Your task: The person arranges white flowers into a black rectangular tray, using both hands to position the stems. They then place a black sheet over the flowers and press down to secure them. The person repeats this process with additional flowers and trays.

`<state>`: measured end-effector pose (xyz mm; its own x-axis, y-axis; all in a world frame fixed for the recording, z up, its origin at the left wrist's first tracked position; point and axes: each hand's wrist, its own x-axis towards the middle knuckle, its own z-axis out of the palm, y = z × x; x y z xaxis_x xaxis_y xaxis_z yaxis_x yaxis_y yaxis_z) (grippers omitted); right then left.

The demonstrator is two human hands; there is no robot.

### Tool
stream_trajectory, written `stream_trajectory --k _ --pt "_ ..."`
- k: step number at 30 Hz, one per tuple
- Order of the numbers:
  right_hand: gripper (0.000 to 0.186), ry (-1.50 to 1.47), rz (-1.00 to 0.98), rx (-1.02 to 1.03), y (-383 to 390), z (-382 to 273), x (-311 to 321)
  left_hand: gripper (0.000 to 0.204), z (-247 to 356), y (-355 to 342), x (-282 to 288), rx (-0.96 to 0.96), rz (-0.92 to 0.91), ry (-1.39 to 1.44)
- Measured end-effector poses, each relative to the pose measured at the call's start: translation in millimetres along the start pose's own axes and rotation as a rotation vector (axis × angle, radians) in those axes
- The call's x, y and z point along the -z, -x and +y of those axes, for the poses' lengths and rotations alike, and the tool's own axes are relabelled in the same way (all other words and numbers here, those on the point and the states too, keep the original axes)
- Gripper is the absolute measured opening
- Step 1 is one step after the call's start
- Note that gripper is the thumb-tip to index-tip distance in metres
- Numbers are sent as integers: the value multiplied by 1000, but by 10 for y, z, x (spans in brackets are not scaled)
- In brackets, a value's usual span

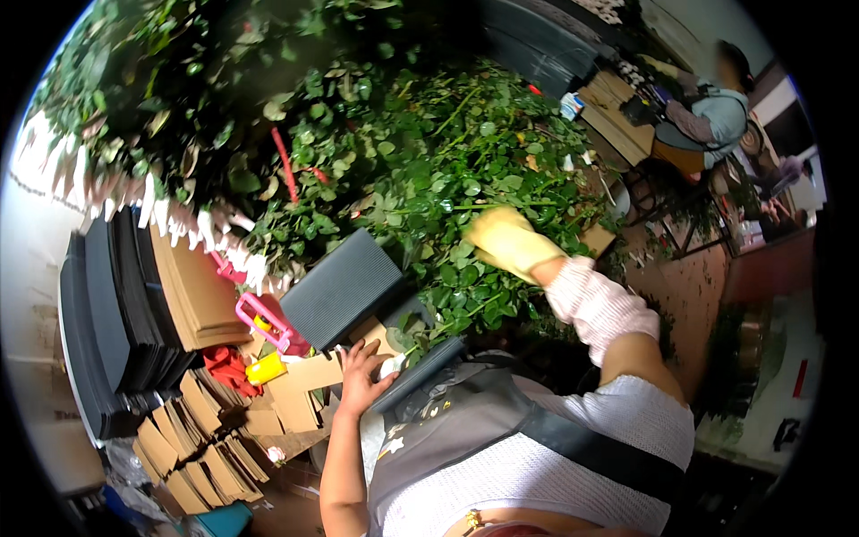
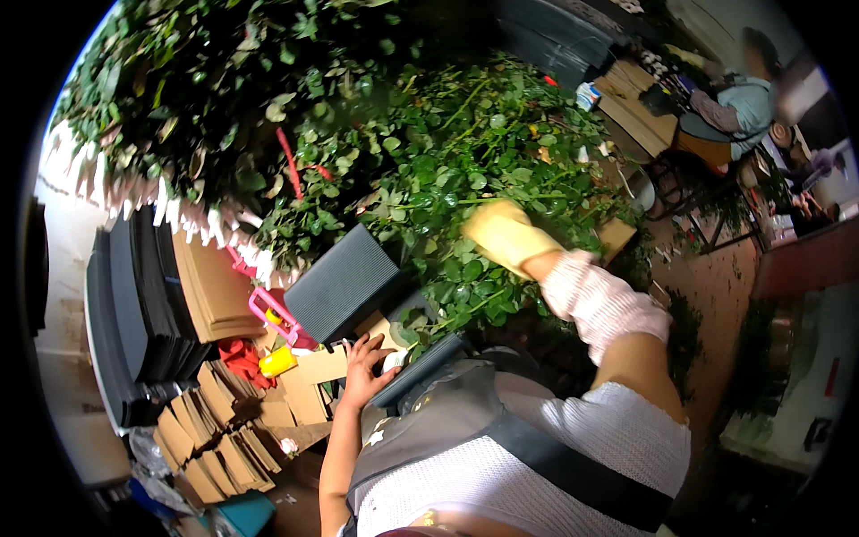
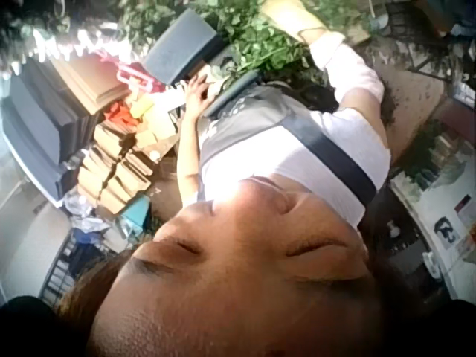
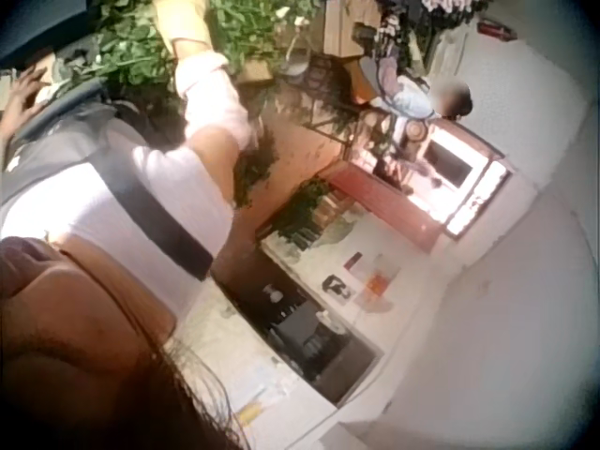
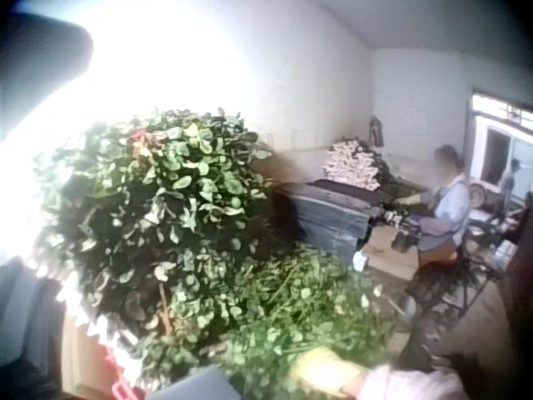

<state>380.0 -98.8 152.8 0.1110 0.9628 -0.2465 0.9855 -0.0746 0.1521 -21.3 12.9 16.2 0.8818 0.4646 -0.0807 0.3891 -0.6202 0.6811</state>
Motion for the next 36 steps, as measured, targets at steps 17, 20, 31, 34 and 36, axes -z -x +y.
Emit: stream_trajectory --k 17,20,31,34,36 --pt "25 -392 469 -326 -524 742 24 35 158 -95 95 8 -85 37" --pt "34 -333 398 -412 -414 669 51 33 133 -74 56 35 -63 56" --pt "21 -423 5 -709 -851 505 -281 32 84 -70 62 24 -37 37" --pt "20 -226 771 -375 -481 748 -384 32 57 -87 27 -2 -28 19" --pt "19 -427 792 -266 -248 701 -51 32 97 -66 49 19 -18 36"
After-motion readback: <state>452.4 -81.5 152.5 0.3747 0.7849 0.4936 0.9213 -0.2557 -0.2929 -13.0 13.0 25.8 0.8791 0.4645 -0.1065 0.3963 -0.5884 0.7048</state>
